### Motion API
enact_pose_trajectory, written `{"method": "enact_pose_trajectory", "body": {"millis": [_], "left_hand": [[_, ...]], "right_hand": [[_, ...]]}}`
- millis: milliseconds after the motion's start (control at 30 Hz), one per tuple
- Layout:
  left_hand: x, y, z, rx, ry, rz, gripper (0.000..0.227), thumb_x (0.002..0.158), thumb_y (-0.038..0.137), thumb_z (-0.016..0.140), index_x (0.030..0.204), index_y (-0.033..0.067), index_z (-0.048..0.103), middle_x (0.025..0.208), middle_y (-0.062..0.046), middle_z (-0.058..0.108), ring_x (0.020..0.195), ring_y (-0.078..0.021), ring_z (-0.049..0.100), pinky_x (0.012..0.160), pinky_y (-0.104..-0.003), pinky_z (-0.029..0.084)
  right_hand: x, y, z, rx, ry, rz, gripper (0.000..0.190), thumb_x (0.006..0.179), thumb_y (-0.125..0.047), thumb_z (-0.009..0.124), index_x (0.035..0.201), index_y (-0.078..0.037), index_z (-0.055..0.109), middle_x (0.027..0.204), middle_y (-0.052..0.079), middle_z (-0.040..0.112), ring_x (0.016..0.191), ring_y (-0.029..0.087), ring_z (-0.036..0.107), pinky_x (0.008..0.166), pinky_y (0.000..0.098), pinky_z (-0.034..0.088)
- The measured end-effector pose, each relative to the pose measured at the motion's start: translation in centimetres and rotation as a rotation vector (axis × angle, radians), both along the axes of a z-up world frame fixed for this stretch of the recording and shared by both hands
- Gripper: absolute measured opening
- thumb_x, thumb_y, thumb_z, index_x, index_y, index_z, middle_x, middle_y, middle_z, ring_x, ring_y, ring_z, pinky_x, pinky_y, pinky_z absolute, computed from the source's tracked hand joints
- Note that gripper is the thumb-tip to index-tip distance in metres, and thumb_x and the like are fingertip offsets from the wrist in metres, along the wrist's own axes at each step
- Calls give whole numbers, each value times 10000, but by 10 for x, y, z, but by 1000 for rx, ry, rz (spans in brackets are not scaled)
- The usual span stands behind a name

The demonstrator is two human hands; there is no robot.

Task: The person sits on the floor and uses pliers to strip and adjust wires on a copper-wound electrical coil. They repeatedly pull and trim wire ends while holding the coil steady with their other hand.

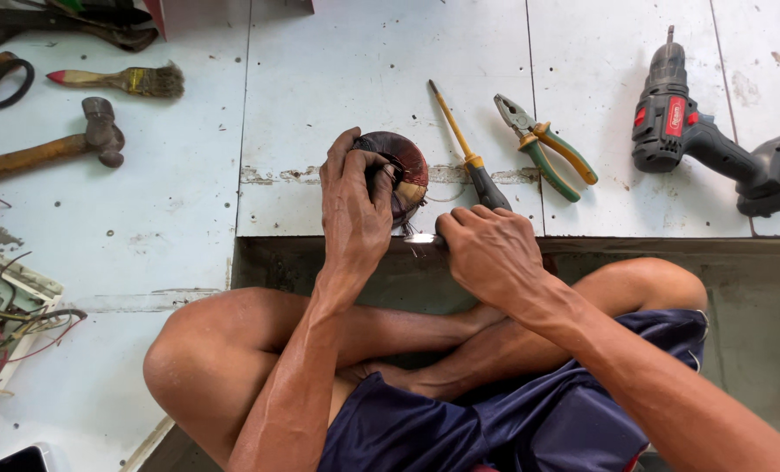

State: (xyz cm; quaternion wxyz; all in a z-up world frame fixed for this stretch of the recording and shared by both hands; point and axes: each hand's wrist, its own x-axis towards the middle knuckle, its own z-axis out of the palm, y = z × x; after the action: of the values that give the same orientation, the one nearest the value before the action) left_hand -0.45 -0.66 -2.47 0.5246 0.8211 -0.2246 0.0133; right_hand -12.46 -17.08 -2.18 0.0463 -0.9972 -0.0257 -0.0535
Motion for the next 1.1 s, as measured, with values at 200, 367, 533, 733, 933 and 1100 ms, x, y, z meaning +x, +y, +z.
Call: {"method": "enact_pose_trajectory", "body": {"millis": [200,367,533,733,933,1100], "left_hand": [[1,9,18,15,119,-82,130,1006,168,653,1128,124,652,1637,-187,317,1518,-537,265,1081,-798,354],[9,16,32,127,191,-179,248,952,117,604,1176,135,710,1683,-191,261,1537,-524,232,1121,-769,315],[9,21,42,168,234,-222,312,944,84,568,1200,152,733,1697,-198,224,1534,-546,200,1134,-787,271],[9,26,47,109,265,-296,368,961,65,516,1276,142,689,1699,-223,145,1543,-565,48,1144,-823,207],[14,21,39,191,146,-217,263,921,176,720,1184,183,726,1684,-194,258,1552,-531,128,1221,-730,156],[20,16,26,124,65,-131,47,992,177,701,999,132,711,1522,-153,508,1450,-493,420,1123,-708,391]], "right_hand": [[1,42,5,647,-181,-324,155,972,-311,712,1078,-198,721,906,67,683,922,359,711,723,500,583],[8,63,-14,710,-320,-426,166,925,-327,769,980,-184,704,865,68,673,848,380,714,697,481,584],[16,67,-10,633,-372,-462,188,929,-345,779,929,-191,673,853,33,656,818,360,716,665,473,578],[25,51,14,506,-400,-362,115,928,-251,785,919,-191,687,817,16,644,698,304,719,579,435,564],[52,28,50,319,-309,-121,66,959,-200,754,992,-150,726,856,7,651,671,207,698,563,334,524],[55,28,69,346,-190,-60,80,1000,-250,673,1002,-178,708,838,-7,639,696,225,700,603,369,542]]}}
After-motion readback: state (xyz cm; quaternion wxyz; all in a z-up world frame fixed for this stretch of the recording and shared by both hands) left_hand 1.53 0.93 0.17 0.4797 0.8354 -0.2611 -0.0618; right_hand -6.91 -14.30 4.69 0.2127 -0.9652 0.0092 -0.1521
